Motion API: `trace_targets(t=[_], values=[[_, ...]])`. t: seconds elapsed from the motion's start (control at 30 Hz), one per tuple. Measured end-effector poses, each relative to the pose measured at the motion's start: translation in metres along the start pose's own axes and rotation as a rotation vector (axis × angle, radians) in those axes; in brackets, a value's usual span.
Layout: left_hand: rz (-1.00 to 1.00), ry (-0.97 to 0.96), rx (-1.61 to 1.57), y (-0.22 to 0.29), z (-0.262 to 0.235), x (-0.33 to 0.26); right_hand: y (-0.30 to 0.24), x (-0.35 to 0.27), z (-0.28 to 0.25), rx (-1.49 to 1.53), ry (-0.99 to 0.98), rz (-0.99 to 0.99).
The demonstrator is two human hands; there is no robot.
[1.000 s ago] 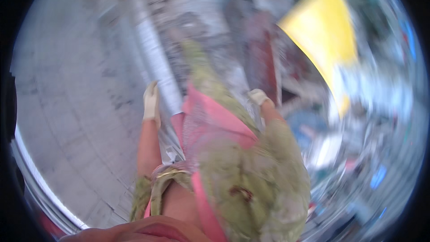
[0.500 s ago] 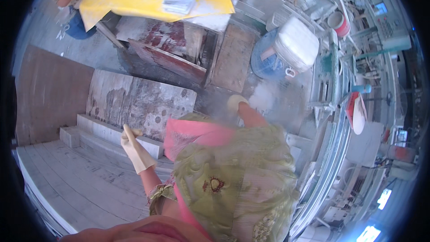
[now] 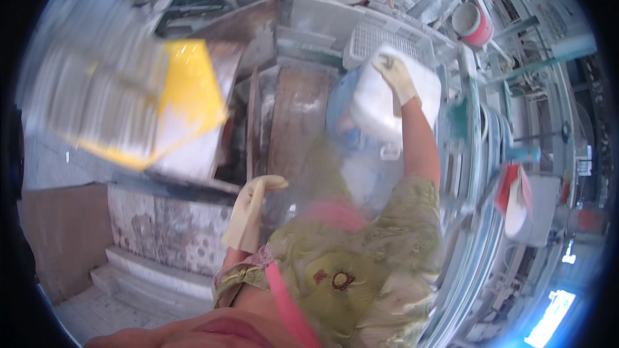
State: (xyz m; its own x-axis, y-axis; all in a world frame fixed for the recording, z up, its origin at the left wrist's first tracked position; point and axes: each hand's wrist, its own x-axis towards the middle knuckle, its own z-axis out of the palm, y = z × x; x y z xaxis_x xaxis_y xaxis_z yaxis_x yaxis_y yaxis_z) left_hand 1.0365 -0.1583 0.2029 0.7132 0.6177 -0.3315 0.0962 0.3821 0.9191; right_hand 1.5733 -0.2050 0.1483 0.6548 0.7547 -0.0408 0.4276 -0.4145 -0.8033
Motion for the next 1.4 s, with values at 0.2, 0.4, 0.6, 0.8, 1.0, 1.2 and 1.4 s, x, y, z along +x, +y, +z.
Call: trace_targets(t=[0.2,0.4,0.6,0.8,1.0,1.2,1.4], values=[[-0.190,0.119,0.029,0.065,0.095,0.227,0.025,0.366,-0.097,-0.570,0.257,-0.512],[-0.358,0.088,-0.006,0.108,0.104,0.328,0.030,0.520,-0.075,-0.881,0.193,-0.747],[-0.355,0.163,-0.049,0.135,0.101,0.353,-0.035,0.497,-0.096,-0.659,-0.115,-0.281],[-0.366,0.179,0.130,0.155,0.107,0.366,-0.111,0.498,-0.058,-0.834,-0.129,-0.490],[-0.205,0.410,0.036,0.169,0.107,0.357,-0.104,0.536,-0.037,-0.943,-0.241,-0.608],[-0.059,0.436,0.124,0.175,0.090,0.353,-0.123,0.501,-0.042,-1.000,-0.191,-0.417],[0.116,0.414,0.311,0.241,0.072,0.395,-0.192,0.429,-0.023,-0.602,-0.068,-0.822]])
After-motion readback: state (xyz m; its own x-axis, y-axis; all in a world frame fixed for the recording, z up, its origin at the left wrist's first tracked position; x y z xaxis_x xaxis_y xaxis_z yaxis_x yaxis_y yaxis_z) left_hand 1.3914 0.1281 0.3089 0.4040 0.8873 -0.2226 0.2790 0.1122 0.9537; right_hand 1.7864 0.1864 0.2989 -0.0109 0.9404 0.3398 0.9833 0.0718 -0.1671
